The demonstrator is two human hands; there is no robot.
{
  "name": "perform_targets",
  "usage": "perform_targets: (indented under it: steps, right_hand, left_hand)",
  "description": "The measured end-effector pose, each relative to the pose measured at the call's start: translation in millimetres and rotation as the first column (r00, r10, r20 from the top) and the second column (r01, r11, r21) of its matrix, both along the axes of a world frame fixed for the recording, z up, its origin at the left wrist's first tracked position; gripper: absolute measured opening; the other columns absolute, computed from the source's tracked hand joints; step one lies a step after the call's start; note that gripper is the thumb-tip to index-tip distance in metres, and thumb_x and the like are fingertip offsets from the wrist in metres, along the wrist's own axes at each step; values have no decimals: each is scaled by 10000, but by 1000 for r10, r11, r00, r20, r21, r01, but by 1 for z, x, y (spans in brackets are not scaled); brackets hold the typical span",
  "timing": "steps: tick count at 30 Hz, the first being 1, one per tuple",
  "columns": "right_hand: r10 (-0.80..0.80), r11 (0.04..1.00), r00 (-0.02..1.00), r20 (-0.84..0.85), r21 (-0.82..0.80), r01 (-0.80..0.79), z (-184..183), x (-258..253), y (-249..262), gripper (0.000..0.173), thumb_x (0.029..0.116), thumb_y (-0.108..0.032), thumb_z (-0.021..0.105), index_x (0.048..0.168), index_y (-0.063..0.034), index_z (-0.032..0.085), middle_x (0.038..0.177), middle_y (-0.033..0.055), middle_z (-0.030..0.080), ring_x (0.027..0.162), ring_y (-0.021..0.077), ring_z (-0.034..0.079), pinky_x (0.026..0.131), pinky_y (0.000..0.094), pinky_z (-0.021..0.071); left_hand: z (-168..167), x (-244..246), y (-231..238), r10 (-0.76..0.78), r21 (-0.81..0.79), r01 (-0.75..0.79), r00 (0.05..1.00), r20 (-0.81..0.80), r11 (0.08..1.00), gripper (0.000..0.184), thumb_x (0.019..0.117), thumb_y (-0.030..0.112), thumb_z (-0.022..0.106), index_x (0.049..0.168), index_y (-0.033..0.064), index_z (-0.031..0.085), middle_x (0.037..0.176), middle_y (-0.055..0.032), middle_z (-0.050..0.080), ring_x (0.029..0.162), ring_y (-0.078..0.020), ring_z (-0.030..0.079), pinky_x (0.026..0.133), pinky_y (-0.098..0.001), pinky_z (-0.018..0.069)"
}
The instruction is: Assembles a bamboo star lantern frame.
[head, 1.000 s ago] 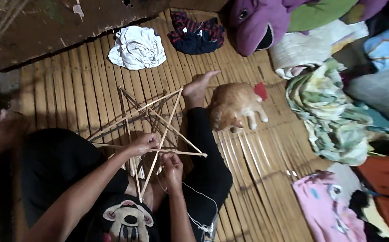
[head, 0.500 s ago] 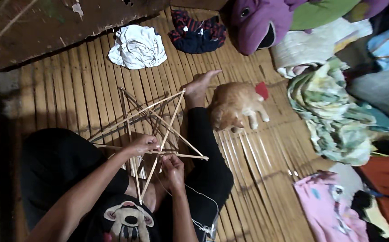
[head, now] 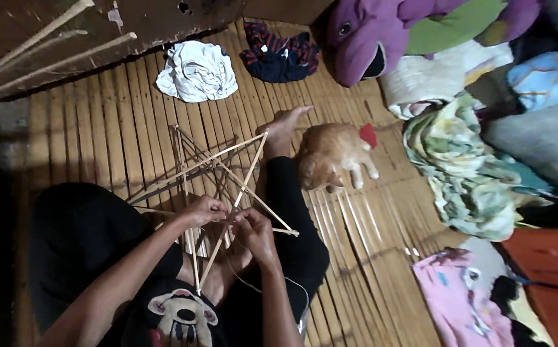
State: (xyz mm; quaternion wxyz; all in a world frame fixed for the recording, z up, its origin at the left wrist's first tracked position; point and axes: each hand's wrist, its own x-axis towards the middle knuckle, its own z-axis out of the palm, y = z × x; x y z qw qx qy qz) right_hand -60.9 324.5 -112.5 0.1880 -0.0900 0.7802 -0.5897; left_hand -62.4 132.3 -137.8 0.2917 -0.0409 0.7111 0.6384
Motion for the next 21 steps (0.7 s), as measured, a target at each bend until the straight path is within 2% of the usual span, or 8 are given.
perform_targets:
  steps: [6, 10, 14, 17, 21]
  right_hand:
    - [35, 999, 996, 81, 28, -37, -6, -18, -3, 138, 1005, 6, 528, 944, 54, 642, 829, 54, 707, 666, 65, 675, 668, 242, 599]
    - [35, 999, 993, 112, 17, -38, -6, -20, 0, 133, 1009, 11, 527, 952, 49, 641, 832, 49, 719, 669, 66, 684, 663, 239, 600]
    - [22, 998, 994, 104, 52, -28, -6, -25, 3, 120, 1001, 0, 555, 956, 46, 656, 823, 49, 706, 670, 77, 685, 678, 262, 613]
    - [22, 997, 995, 96, 71, -29, -6, -27, 5, 104, 991, 7, 567, 960, 50, 656, 839, 59, 689, 681, 85, 683, 695, 277, 623]
    - [67, 982, 995, 71, 173, -79, -1, -29, -1, 106, 987, -32, 601, 964, 38, 678, 907, 64, 666, 721, 52, 632, 689, 226, 562]
  left_hand:
    - [-6, -3, -1, -30, 8, 30, 999, -11, 1000, 93, 968, 39, 680, 1004, -46, 693, 924, -26, 671, 832, -12, 598, 819, -207, 506]
    - [-5, -6, -2, -86, -17, 85, 996, -14, 996, 102, 952, 5, 685, 1036, -47, 712, 983, -46, 698, 872, -17, 612, 843, -211, 508]
    - [-6, -3, 2, -14, 6, 14, 999, -32, 1000, 101, 935, 0, 705, 1031, -30, 710, 934, -18, 692, 831, -3, 616, 809, -191, 518]
    - [-8, -2, 5, 9, 27, -8, 999, -42, 1000, 173, 922, -7, 718, 1087, -41, 682, 975, -41, 691, 864, -25, 634, 835, -203, 527]
    - [-11, -3, 6, 10, -10, -11, 999, -46, 1000, 228, 911, -1, 731, 1123, -58, 670, 992, -83, 691, 872, -54, 641, 840, -228, 531]
